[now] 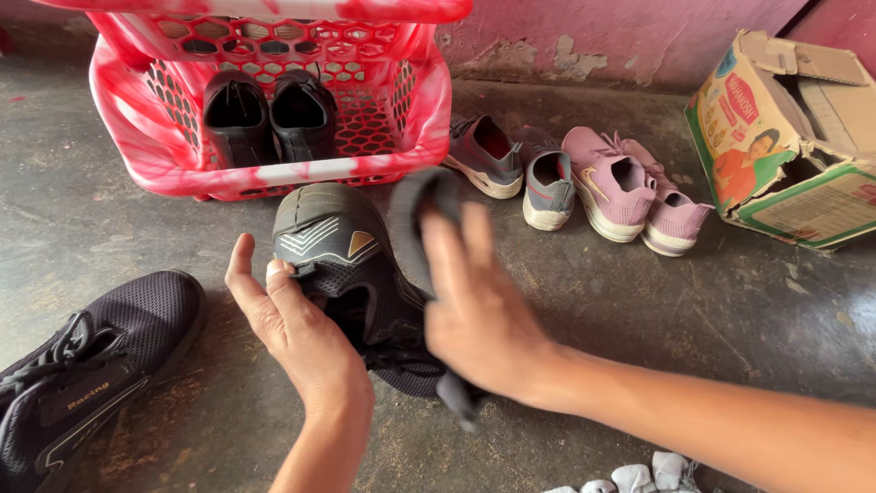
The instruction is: The person wipes each shoe with a gray cloth, turning shoes over to clean different sides, then places the cleaned pairs onto the tiers of a red plastic basket rack. Several other pairs of sneakers remain lined up on the floor beside the rack.
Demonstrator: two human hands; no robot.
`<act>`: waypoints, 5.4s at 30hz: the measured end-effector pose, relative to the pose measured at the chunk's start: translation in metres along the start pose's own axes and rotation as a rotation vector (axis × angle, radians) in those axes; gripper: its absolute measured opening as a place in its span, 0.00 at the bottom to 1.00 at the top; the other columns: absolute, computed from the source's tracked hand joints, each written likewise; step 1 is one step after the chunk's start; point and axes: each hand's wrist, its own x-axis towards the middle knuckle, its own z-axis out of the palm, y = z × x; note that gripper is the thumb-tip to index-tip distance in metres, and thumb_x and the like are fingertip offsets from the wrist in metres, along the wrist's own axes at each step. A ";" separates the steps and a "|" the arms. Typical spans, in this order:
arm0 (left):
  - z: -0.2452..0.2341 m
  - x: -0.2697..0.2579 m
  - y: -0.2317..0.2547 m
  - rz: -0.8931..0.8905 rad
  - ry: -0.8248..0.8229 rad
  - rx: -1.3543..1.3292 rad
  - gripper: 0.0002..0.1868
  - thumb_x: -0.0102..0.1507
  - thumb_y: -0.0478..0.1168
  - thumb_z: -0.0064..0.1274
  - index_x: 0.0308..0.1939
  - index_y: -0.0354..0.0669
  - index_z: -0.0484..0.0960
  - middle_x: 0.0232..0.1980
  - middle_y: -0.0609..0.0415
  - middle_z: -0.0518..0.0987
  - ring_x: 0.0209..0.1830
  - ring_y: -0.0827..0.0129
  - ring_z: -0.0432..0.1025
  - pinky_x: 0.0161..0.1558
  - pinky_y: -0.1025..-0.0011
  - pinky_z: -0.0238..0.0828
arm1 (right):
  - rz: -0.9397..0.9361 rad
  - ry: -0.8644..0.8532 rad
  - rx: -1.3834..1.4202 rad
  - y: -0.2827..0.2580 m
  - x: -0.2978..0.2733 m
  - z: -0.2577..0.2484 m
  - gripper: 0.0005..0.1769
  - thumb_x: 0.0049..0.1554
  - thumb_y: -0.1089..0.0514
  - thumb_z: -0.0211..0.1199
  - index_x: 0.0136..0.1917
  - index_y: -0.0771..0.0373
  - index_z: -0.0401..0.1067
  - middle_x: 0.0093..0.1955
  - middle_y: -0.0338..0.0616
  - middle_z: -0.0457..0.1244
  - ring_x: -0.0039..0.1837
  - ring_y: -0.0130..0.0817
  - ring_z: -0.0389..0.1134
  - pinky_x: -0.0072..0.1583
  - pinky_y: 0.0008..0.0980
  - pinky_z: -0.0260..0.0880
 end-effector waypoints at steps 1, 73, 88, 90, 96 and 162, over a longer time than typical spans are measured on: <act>-0.002 0.002 -0.002 -0.033 -0.001 -0.007 0.21 0.72 0.41 0.36 0.70 0.43 0.66 0.52 0.52 0.70 0.46 0.72 0.68 0.47 0.75 0.70 | -0.040 -0.037 0.013 -0.012 0.006 0.007 0.45 0.46 0.74 0.56 0.76 0.68 0.49 0.66 0.69 0.51 0.62 0.69 0.62 0.61 0.53 0.68; -0.029 -0.068 -0.068 -1.071 0.041 -0.172 0.05 0.58 0.33 0.49 0.38 0.37 0.75 0.44 0.47 0.77 0.44 0.62 0.72 0.54 0.66 0.69 | 0.069 -0.127 0.002 0.112 -0.007 -0.001 0.41 0.43 0.75 0.53 0.72 0.68 0.59 0.60 0.60 0.56 0.64 0.57 0.60 0.65 0.44 0.61; -0.004 -0.036 -0.054 -1.312 -0.140 -0.196 0.36 0.56 0.64 0.49 0.52 0.37 0.82 0.53 0.44 0.84 0.50 0.57 0.78 0.55 0.60 0.75 | 0.036 -0.209 -0.027 0.112 0.002 -0.015 0.40 0.43 0.76 0.49 0.69 0.60 0.69 0.61 0.53 0.64 0.65 0.50 0.66 0.66 0.42 0.65; -0.002 -0.034 -0.052 -1.342 -0.187 -0.193 0.42 0.56 0.69 0.45 0.54 0.34 0.82 0.55 0.42 0.84 0.51 0.55 0.77 0.56 0.60 0.75 | 0.155 -0.287 -0.173 0.113 0.010 -0.009 0.38 0.44 0.75 0.51 0.70 0.63 0.66 0.59 0.55 0.62 0.62 0.51 0.66 0.63 0.44 0.66; -0.005 -0.035 -0.062 -1.291 -0.112 -0.137 0.43 0.57 0.70 0.42 0.58 0.37 0.80 0.56 0.46 0.84 0.55 0.59 0.78 0.59 0.60 0.74 | -0.133 -0.280 0.058 0.058 -0.054 0.037 0.41 0.41 0.76 0.50 0.69 0.70 0.65 0.69 0.65 0.59 0.70 0.60 0.59 0.71 0.49 0.57; -0.067 -0.025 -0.043 -0.924 0.109 -0.737 0.37 0.67 0.65 0.35 0.53 0.32 0.77 0.51 0.42 0.82 0.50 0.54 0.79 0.55 0.57 0.77 | -0.409 -0.060 0.064 0.012 -0.026 0.045 0.36 0.50 0.77 0.53 0.73 0.72 0.63 0.62 0.56 0.54 0.67 0.51 0.59 0.73 0.44 0.59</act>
